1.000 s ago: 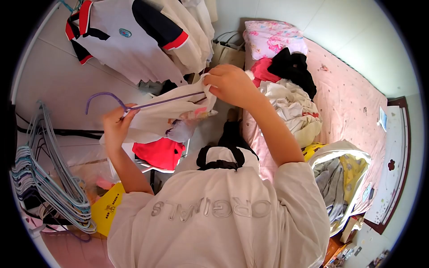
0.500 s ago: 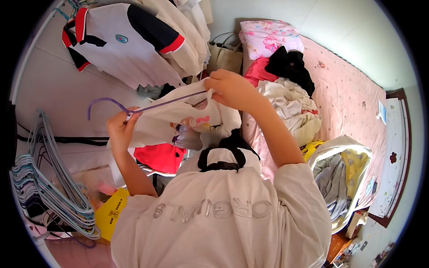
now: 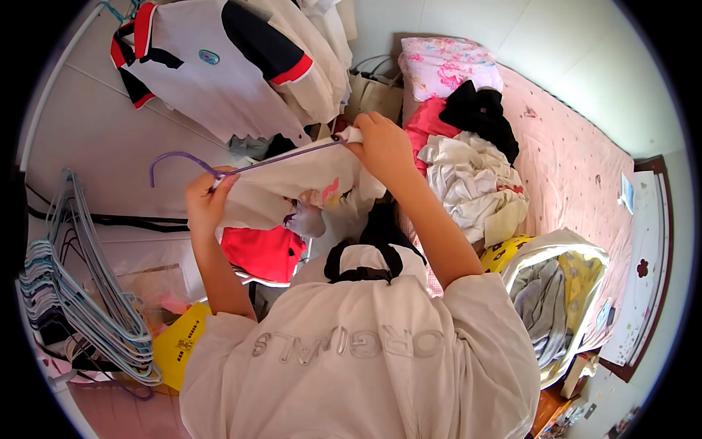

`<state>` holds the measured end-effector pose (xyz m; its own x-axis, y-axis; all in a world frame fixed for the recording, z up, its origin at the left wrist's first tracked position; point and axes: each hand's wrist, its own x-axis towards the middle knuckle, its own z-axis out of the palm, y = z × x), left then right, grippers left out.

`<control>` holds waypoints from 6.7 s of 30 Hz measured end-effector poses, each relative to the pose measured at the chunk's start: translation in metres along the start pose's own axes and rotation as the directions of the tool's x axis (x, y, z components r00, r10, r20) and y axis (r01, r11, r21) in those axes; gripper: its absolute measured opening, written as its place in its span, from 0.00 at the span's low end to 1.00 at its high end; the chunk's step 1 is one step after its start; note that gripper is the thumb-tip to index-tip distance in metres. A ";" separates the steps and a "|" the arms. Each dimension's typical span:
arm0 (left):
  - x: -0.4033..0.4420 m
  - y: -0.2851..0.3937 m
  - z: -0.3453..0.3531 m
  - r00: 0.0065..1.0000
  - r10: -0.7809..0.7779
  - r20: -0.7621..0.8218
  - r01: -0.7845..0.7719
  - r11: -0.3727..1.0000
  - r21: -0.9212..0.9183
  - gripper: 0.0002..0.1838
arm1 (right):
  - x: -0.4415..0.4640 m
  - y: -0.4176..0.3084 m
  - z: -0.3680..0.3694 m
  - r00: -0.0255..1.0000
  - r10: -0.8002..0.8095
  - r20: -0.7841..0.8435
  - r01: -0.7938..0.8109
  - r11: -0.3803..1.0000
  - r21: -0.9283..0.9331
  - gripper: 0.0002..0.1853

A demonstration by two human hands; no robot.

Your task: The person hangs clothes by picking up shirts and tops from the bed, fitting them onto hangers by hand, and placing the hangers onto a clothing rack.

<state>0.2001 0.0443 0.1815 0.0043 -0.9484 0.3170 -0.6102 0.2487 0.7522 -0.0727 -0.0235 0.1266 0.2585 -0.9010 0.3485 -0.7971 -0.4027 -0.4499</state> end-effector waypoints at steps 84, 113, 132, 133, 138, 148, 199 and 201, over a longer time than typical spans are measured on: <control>0.037 -0.073 -0.043 0.975 0.135 -0.175 -0.146 0.988 -0.050 0.06 | 0.055 -0.020 -0.041 0.925 -0.374 0.070 0.378 0.924 -0.053 0.09; -0.055 -0.288 0.023 0.728 -0.402 -0.556 0.468 0.883 -0.026 0.16 | 0.101 -0.019 -0.063 0.988 -0.073 0.138 0.000 0.884 0.467 0.14; 0.076 -0.084 -0.050 0.956 0.201 -0.216 -0.135 0.949 0.285 0.15 | 0.099 -0.053 -0.069 0.968 -0.208 0.144 0.164 0.949 0.269 0.12; 0.075 -0.090 -0.047 0.943 0.234 -0.236 -0.157 0.940 0.303 0.11 | 0.099 -0.053 -0.069 0.967 -0.213 0.140 0.178 0.958 0.225 0.12; 0.051 -0.115 -0.045 0.868 0.310 -0.388 -0.177 0.924 0.340 0.07 | 0.085 -0.062 -0.079 0.840 -0.527 0.127 0.515 0.849 0.116 0.17; 0.036 -0.126 -0.092 0.853 0.200 -0.482 -0.033 0.943 0.332 0.08 | 0.100 -0.090 -0.063 0.798 -0.586 0.139 0.554 0.805 0.210 0.07; 0.005 -0.119 0.083 0.897 -0.145 -0.418 0.058 0.975 -0.214 0.23 | 0.054 -0.031 0.061 0.980 0.029 -0.196 0.051 0.919 0.390 0.11; 0.010 -0.123 0.078 0.883 -0.148 -0.446 0.060 0.977 -0.207 0.27 | 0.043 -0.029 0.065 0.984 -0.057 -0.168 0.117 0.920 0.373 0.12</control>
<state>0.2137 -0.0113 0.0472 0.4475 -0.7864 0.4257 -0.4319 0.2267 0.8729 -0.0026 -0.0609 0.1016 0.2079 -0.8367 0.5067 -0.4999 -0.5362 -0.6802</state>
